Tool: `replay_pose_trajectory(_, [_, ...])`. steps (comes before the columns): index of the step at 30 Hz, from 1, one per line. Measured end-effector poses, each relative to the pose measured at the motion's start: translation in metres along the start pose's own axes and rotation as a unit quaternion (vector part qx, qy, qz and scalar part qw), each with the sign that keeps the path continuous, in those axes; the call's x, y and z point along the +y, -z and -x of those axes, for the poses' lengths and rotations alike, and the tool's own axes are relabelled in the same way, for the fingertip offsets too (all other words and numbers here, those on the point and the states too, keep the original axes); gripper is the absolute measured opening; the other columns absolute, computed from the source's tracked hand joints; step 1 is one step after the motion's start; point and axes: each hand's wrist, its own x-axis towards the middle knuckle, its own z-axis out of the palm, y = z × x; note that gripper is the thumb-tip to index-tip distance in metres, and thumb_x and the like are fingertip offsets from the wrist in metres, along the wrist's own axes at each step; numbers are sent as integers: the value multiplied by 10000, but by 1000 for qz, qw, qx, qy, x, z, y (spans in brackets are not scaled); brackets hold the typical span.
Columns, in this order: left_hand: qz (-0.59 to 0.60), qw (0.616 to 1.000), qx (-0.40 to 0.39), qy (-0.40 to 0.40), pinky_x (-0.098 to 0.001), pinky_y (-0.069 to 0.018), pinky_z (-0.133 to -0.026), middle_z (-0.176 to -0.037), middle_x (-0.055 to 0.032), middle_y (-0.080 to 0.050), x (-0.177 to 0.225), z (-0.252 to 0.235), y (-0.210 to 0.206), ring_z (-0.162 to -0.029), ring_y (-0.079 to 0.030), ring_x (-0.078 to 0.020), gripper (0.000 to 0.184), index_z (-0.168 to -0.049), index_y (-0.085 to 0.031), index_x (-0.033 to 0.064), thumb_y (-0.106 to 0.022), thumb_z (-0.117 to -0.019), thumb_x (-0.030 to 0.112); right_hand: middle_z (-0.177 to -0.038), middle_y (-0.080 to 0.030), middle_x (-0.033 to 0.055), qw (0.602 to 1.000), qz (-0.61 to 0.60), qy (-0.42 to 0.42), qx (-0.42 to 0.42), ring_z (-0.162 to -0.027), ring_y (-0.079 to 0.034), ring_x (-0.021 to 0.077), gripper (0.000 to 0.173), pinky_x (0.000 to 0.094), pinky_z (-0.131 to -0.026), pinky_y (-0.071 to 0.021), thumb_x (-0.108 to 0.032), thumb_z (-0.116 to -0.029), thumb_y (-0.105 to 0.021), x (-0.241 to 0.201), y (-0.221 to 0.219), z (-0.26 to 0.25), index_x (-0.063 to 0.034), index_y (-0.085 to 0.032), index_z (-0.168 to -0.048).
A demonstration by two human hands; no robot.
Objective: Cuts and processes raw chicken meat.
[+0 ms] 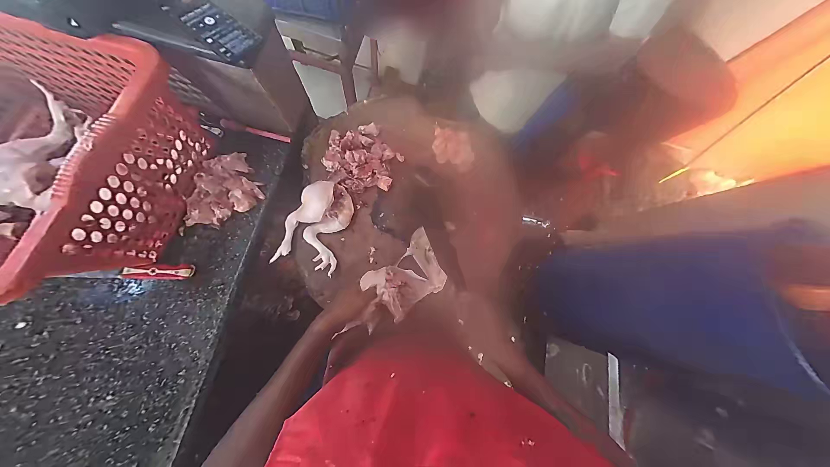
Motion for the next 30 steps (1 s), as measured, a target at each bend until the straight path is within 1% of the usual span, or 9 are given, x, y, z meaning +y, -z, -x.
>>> replay_pose_trajectory(3, [62,998,10,18,-461,-566,-867,-1087,-138,-693,-6,6,-4,-957,-681,-206,475,-1343,-575,33,-529,-1037,392,-706,-494,-41,1000,-10,25,-7,-591,-477,32,775,244,-562,-465,-751,-992,-269,19,-12,8,-59,-611,-1065])
replay_pose_trajectory(7, [159,987,-24,-24,-355,-596,-719,-919,-45,-705,17,38,20,-784,-682,-132,349,-1231,-615,59,-529,-1035,334,-1041,-682,204,962,140,-185,-142,-971,-676,328,586,567,-902,-534,-481,-1107,-297,73,-14,4,-16,-619,-1262])
replay_pose_trajectory(11, [201,961,-79,-175,-254,-603,-675,-859,73,-732,81,78,65,-736,-691,-43,319,-1118,-666,194,-684,-898,424,-1457,-548,202,888,217,-360,-189,-1371,-519,334,518,520,-1165,-376,-338,-1145,-241,-13,-14,7,-26,-483,-1481])
replay_pose_trajectory(14, [12,963,-45,-267,-274,-588,-705,-912,36,-694,174,74,47,-764,-661,-54,298,-1220,-620,146,-649,-952,271,-1166,-674,272,947,199,-189,-168,-1092,-669,400,577,587,-960,-518,-453,-1109,-358,41,-6,11,33,-606,-1297])
replay_pose_trajectory(18, [-456,719,98,-515,-519,-499,-984,-1160,-78,-729,261,5,-33,-1110,-675,-255,475,-1383,-631,207,-720,-918,250,-1550,-488,145,860,307,-331,-237,-1449,-453,299,488,490,-1217,-318,-327,-1135,-344,-40,-9,8,-107,-406,-1567])
replay_pose_trajectory(20, [-524,629,101,-565,-571,-386,-1114,-1159,-84,-714,273,-35,-66,-1175,-637,-298,472,-1352,-665,298,-724,-907,151,-1224,-680,257,925,295,-128,-200,-1148,-666,413,508,596,-998,-509,-416,-1086,-467,45,-4,10,-12,-596,-1367])
replay_pose_trajectory(22, [-539,671,17,-509,-606,-263,-1190,-1268,-93,-693,270,-60,-78,-1276,-585,-308,387,-1312,-694,238,-705,-931,171,-1174,-697,252,938,281,-92,-182,-1100,-684,416,523,606,-972,-521,-447,-1059,-516,62,-3,9,-14,-624,-1331])
replay_pose_trajectory(25, [-515,776,-56,-360,-614,-416,-1100,-1309,-162,-667,255,-79,-70,-1277,-592,-360,345,-1316,-680,135,-635,-999,263,-1460,-565,187,888,301,-248,-243,-1354,-550,354,520,537,-1131,-416,-301,-1074,-540,-45,23,2,-64,-450,-1528])
replay_pose_trajectory(30, [-559,783,-8,-273,-608,-521,-973,-1436,-156,-561,191,-121,-59,-1201,-629,-369,372,-1319,-688,221,-605,-1000,393,-1338,-622,272,919,246,-128,-280,-1262,-584,468,500,671,-1037,-439,-375,-1056,-550,61,13,3,-36,-551,-1423])
